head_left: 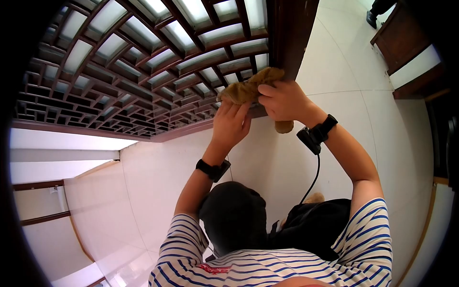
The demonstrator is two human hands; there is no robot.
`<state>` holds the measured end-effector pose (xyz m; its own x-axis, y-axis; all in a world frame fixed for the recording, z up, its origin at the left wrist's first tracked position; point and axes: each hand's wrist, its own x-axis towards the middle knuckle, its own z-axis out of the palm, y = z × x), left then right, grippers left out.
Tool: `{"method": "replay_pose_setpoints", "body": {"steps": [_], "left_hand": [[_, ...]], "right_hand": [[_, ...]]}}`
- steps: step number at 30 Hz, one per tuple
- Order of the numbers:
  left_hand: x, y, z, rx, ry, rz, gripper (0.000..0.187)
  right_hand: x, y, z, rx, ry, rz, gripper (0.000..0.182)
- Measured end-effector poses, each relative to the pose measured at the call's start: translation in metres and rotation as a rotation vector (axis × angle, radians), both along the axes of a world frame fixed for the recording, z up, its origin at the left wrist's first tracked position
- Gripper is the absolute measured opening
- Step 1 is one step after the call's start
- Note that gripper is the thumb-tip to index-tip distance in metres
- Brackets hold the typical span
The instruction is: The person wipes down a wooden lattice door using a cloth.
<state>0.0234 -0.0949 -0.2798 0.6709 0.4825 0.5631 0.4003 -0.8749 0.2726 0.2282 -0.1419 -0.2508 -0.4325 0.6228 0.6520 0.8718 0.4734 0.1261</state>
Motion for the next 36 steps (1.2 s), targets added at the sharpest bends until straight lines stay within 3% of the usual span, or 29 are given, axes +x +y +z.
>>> {"method": "replay_pose_setpoints", "body": {"steps": [9,12,16,21,24,26,31,36], "left_hand": [[-0.008,0.001,-0.004,0.11,0.0,-0.061,0.042],[-0.01,-0.006,0.005,-0.07,-0.058,-0.048,0.043],[-0.013,-0.006,0.019,-0.075,-0.163,-0.099,0.043],[-0.01,-0.003,0.048,0.101,-0.225,-0.027,0.049],[-0.002,0.006,0.054,0.163,-0.224,-0.025,0.057],[0.005,0.009,0.057,0.162,-0.212,0.005,0.06],[0.017,0.013,0.059,0.186,-0.161,0.089,0.065],[0.021,0.014,0.061,0.259,0.05,0.236,0.072]], "right_hand": [[-0.004,-0.004,-0.011,-0.151,-0.06,0.006,0.006],[-0.006,-0.007,0.001,-0.064,-0.054,0.047,0.007],[-0.008,-0.01,0.021,0.201,-0.114,0.118,0.007],[-0.011,-0.01,0.04,0.317,-0.084,0.041,0.009],[-0.011,-0.008,0.047,0.312,-0.013,0.032,0.018],[-0.01,-0.007,0.05,0.314,-0.065,-0.04,0.034],[-0.01,-0.005,0.043,0.225,-0.014,-0.126,0.042],[-0.013,-0.001,0.044,0.185,0.089,-0.162,0.056]]}}
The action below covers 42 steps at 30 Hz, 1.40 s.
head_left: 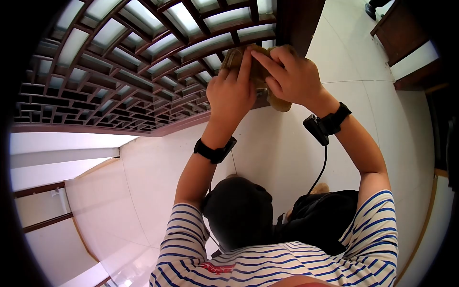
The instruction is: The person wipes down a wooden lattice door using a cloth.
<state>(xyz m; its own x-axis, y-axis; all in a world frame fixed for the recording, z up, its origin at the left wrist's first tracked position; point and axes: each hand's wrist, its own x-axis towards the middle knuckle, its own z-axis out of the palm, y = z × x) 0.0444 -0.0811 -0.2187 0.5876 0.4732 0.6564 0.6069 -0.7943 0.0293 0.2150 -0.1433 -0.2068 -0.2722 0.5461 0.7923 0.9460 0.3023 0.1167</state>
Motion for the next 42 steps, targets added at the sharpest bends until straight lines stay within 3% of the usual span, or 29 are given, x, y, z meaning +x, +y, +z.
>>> {"method": "replay_pose_setpoints", "body": {"steps": [3,5,11,15,25,27,42], "left_hand": [[0.003,0.0,-0.005,-0.075,0.052,0.079,0.073],[0.004,0.006,-0.008,-0.05,0.014,0.06,0.073],[0.007,0.005,-0.007,-0.043,0.047,0.07,0.075],[0.007,0.007,-0.009,0.004,0.051,0.062,0.077],[0.006,-0.002,-0.003,0.023,0.022,0.089,0.068],[0.006,-0.006,-0.006,-0.036,0.095,0.158,0.083],[0.002,-0.015,-0.004,-0.027,0.076,0.215,0.079]], "right_hand": [[-0.004,0.003,0.002,-0.007,0.02,0.012,0.059],[-0.012,0.002,0.003,-0.035,-0.015,-0.095,0.05],[-0.04,0.003,0.01,-0.138,0.04,-0.276,0.049],[-0.043,0.005,0.017,-0.175,0.071,-0.274,0.047],[-0.037,0.007,0.012,-0.253,0.214,-0.119,0.05],[-0.036,0.007,0.01,-0.253,0.234,-0.083,0.051],[-0.031,0.014,0.002,-0.187,0.253,0.105,0.05]]}}
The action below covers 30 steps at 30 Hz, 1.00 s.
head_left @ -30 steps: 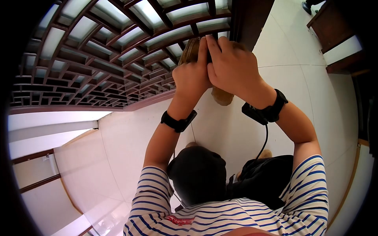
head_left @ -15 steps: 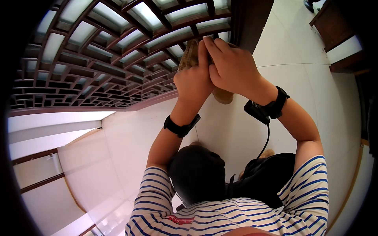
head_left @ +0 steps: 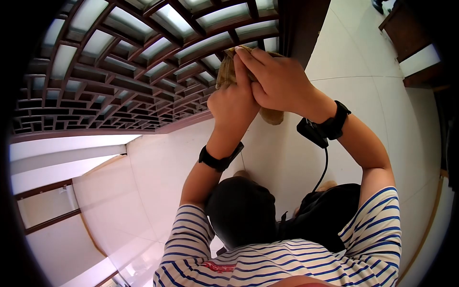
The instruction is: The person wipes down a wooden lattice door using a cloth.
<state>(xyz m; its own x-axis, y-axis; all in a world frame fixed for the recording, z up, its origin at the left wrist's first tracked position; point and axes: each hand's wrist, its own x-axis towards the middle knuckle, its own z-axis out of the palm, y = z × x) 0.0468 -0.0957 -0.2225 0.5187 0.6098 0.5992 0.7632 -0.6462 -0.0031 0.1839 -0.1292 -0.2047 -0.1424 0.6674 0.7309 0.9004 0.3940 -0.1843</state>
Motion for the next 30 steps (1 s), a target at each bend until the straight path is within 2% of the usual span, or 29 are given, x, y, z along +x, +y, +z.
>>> {"method": "replay_pose_setpoints", "body": {"steps": [3,5,16,23,30], "left_hand": [[-0.002,-0.001,-0.001,0.039,0.011,0.008,0.078],[-0.002,-0.002,-0.003,0.051,0.021,0.014,0.078],[-0.004,-0.01,-0.016,0.058,0.008,-0.025,0.082],[-0.01,-0.013,-0.029,-0.017,0.027,-0.043,0.079],[-0.013,-0.017,-0.049,-0.241,0.123,-0.006,0.075]], "right_hand": [[0.001,0.0,-0.001,-0.019,-0.02,0.022,0.048],[0.001,0.0,-0.005,-0.137,0.002,0.023,0.059],[0.007,0.0,-0.02,-0.046,-0.116,0.046,0.063],[0.008,-0.003,-0.024,-0.057,-0.262,0.023,0.059],[0.009,-0.001,-0.038,-0.118,-0.177,0.11,0.062]]}}
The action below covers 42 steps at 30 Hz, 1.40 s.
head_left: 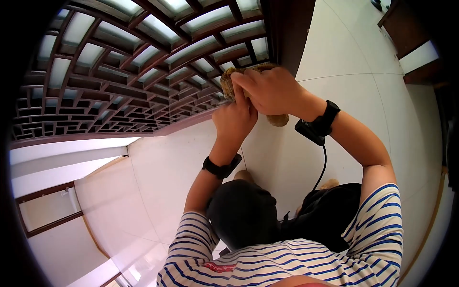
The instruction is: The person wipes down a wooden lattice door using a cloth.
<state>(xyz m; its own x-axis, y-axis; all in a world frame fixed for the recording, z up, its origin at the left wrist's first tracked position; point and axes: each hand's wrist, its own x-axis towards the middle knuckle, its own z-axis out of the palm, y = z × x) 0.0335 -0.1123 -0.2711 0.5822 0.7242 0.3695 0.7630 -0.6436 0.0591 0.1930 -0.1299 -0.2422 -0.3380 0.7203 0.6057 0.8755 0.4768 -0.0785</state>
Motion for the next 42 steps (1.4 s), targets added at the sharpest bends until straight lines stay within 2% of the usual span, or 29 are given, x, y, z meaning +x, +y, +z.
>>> {"method": "replay_pose_setpoints", "body": {"steps": [5,8,24,25,27,28,29,30,32,37,40,42], "left_hand": [[-0.002,0.003,-0.003,0.054,0.006,-0.028,0.079],[0.0,0.003,-0.004,0.044,0.01,-0.029,0.08],[-0.003,0.001,-0.009,-0.021,-0.012,-0.036,0.083],[-0.004,0.0,-0.008,-0.021,-0.012,-0.036,0.083],[-0.003,-0.003,-0.001,-0.15,-0.079,0.027,0.064],[-0.004,-0.002,-0.001,-0.15,-0.079,0.027,0.064],[-0.006,-0.001,-0.002,-0.201,-0.126,0.021,0.054],[-0.007,0.001,-0.002,-0.252,-0.172,0.015,0.043],[-0.01,0.002,-0.002,-0.288,-0.207,0.008,0.038],[-0.017,0.004,0.001,-0.312,-0.2,0.007,0.032],[-0.02,0.006,0.02,-0.456,-0.201,0.053,0.027],[-0.02,0.009,0.03,-0.684,-0.409,0.032,0.021]], "right_hand": [[0.002,-0.004,0.019,-0.097,0.112,-0.154,0.078],[0.001,-0.001,0.013,-0.034,0.123,-0.134,0.082],[-0.001,-0.003,0.002,-0.05,0.059,-0.124,0.083],[-0.002,-0.004,0.001,-0.033,0.038,-0.101,0.08],[-0.001,-0.005,-0.002,-0.016,0.016,-0.079,0.076],[0.0,-0.005,-0.003,0.011,0.035,-0.045,0.068],[0.001,-0.005,-0.004,0.038,0.054,-0.011,0.06],[0.003,-0.005,-0.005,0.037,0.053,-0.01,0.06],[0.004,-0.005,-0.005,0.042,0.063,0.029,0.046],[0.008,-0.003,0.004,0.155,0.022,0.037,0.029],[0.012,-0.003,0.018,0.152,0.049,0.01,0.023],[0.014,-0.003,0.025,0.134,0.09,0.004,0.022]]}}
